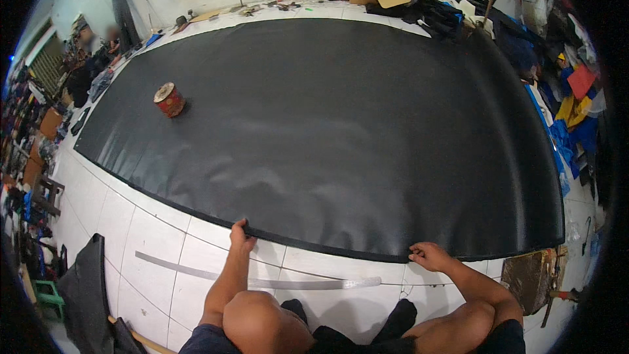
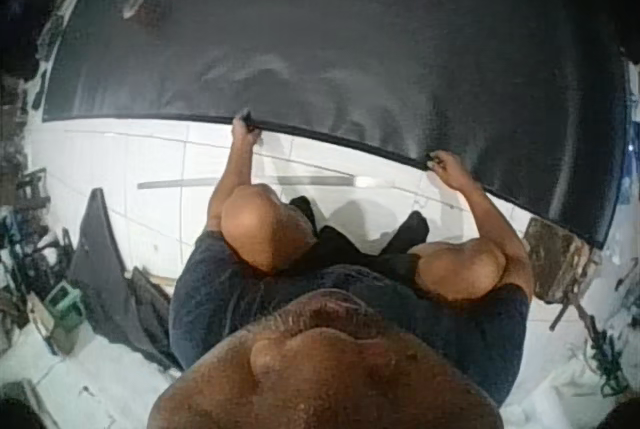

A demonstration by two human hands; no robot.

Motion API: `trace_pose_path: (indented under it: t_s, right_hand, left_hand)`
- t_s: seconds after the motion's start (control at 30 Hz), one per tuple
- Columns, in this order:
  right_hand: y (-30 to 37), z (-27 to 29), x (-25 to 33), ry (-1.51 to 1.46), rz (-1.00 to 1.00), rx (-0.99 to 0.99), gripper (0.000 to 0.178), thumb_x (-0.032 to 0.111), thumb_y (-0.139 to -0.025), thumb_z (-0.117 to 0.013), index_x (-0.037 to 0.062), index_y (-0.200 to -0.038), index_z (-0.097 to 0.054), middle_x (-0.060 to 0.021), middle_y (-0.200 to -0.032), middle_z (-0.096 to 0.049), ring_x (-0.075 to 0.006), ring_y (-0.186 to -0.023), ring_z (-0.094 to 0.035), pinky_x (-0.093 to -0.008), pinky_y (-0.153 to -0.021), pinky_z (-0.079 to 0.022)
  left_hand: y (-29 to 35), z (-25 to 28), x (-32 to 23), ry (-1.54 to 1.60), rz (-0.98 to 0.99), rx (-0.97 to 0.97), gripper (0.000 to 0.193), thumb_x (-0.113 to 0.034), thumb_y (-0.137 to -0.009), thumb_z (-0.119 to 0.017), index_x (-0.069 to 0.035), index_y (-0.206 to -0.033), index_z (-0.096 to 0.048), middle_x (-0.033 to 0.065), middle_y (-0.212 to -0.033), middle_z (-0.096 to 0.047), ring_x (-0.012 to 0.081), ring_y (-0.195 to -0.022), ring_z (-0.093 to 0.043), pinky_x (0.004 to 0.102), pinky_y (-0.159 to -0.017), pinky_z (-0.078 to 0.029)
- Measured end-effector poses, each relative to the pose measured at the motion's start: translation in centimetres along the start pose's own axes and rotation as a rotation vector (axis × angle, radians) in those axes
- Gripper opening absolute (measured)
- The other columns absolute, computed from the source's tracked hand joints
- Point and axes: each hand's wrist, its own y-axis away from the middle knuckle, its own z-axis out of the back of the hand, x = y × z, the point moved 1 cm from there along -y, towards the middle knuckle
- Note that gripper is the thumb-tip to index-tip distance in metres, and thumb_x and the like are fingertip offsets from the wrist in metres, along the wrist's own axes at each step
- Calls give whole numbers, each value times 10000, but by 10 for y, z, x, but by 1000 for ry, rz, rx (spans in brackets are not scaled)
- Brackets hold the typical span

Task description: The person cuts fabric with scissors and folds the cut sheets by hand, flattening the layers with a round weight.

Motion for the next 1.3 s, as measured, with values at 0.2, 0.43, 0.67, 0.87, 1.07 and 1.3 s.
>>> trace_pose_path:
  t_s: [0.2,0.43,0.67,0.87,1.07,1.3]
  right_hand:
    - [6,1,-9,24,-17,9,414,289,-895,-678,-7,-1180,-626,-172,-1051,-683,-262,-923,-679,-363,-842,-533]
    - [-18,-11,-6,24,50,43,403,305,-905,-658,3,-1170,-625,-172,-1054,-678,-305,-951,-667,-404,-827,-532]
    - [-18,-11,-17,89,64,-24,366,298,-901,-658,11,-1129,-649,-162,-1024,-683,-275,-945,-673,-372,-829,-535]
    - [-22,-8,-7,106,52,-29,346,284,-914,-637,28,-1147,-652,-160,-1024,-678,-279,-943,-672,-377,-834,-536]
    - [-22,-4,-7,126,67,-62,314,268,-912,-640,35,-1120,-665,-156,-999,-679,-276,-920,-675,-383,-822,-539]
    - [-14,34,-12,52,-78,-213,328,271,-907,-638,16,-1112,-654,-173,-1010,-685,-301,-945,-668,-408,-831,-527]
  left_hand:
    - [5,-5,11,277,-39,138,130,-117,-920,-572,-51,-1031,-588,84,-937,-600,270,-860,-627,408,-730,-540]
    - [-23,30,7,-79,-121,-60,139,-32,-889,-600,-19,-1026,-581,83,-942,-597,248,-864,-614,357,-689,-512]
    - [-6,18,18,-15,-66,42,222,-60,-889,-613,-30,-1100,-550,114,-1006,-616,262,-867,-644,405,-748,-567]
    - [-5,29,1,-117,-123,10,165,-64,-900,-603,-5,-1037,-531,102,-879,-608,247,-702,-635,371,-614,-558]
    - [2,12,12,-319,-214,-103,168,-91,-880,-638,-13,-954,-508,97,-793,-587,212,-593,-585,321,-450,-472]
    - [16,25,-21,-830,-154,-71,306,-217,-865,-680,18,-968,-513,148,-795,-593,271,-664,-621,366,-536,-510]
